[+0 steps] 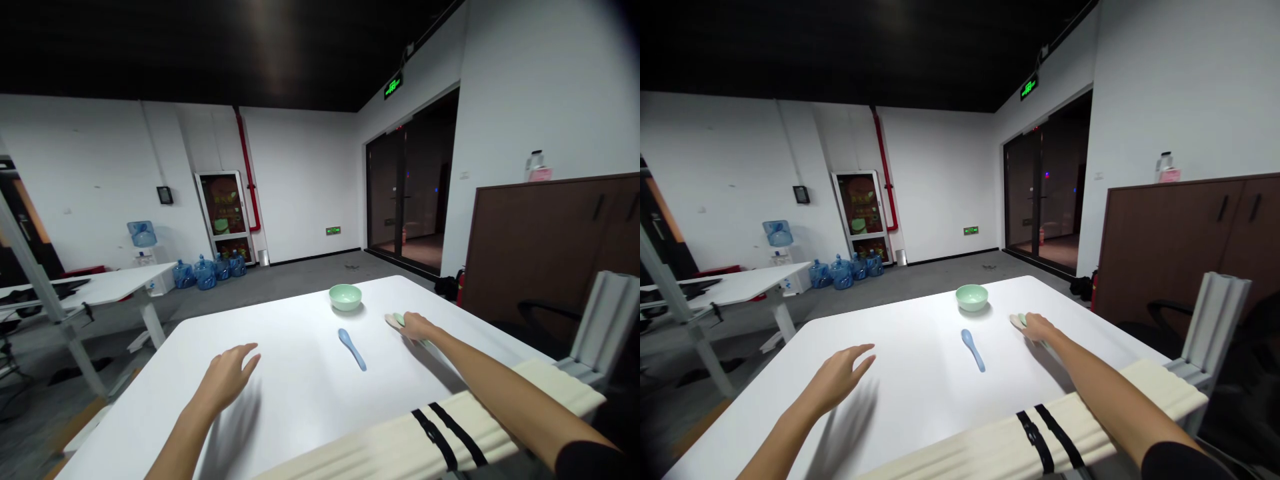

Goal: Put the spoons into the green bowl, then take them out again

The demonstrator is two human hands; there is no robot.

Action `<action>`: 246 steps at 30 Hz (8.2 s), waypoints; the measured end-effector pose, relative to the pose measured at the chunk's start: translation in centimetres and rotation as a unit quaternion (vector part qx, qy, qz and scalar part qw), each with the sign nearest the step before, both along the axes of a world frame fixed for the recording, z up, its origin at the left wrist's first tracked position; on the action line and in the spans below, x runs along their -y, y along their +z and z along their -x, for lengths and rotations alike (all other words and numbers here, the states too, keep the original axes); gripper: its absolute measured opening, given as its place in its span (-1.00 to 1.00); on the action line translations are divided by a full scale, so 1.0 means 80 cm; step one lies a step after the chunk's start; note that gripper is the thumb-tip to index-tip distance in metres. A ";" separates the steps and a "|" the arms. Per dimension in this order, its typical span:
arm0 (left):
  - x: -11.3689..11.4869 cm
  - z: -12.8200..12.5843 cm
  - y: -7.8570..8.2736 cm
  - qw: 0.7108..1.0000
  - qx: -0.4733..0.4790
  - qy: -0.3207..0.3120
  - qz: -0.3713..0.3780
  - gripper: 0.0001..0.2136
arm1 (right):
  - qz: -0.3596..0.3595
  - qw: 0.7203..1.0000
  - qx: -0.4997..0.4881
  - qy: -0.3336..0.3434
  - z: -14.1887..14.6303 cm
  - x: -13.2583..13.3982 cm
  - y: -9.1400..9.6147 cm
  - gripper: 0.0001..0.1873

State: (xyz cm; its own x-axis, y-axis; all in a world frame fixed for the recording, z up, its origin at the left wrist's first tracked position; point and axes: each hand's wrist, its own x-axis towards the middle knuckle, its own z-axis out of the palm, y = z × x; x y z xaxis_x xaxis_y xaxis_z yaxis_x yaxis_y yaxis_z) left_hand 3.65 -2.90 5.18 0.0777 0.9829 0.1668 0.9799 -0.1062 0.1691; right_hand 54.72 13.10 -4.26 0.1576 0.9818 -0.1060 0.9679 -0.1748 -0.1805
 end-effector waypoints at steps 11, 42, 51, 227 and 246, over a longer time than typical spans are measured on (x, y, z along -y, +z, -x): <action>-0.001 0.003 -0.003 1.000 0.005 -0.004 -0.011 -0.48 | 0.017 1.000 -0.003 0.003 0.000 0.002 -0.001 -0.61; -0.001 0.004 -0.003 1.000 0.016 -0.008 0.006 -0.47 | -0.054 0.996 -0.020 -0.064 0.000 -0.001 0.033 -0.64; 0.003 0.002 -0.001 1.000 0.014 -0.006 0.005 -0.47 | -0.024 0.998 -0.045 0.037 0.075 0.003 0.062 -0.72; 0.003 0.004 -0.001 1.000 -0.006 0.009 0.001 -0.48 | -0.111 0.986 -0.024 0.121 0.060 0.079 0.040 -0.16; 0.003 0.002 -0.003 1.000 -0.001 0.005 0.005 -0.50 | -0.142 0.982 -0.065 0.109 0.066 0.047 0.057 -0.35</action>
State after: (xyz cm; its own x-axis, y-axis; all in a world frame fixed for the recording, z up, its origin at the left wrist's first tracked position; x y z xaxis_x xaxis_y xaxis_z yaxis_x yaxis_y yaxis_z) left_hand 3.51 -3.10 4.97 0.0672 0.9852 0.1577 0.9812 -0.0939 0.1687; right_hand 49.40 9.37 0.28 -0.0560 0.9837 0.1707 0.9424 0.1086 -0.3164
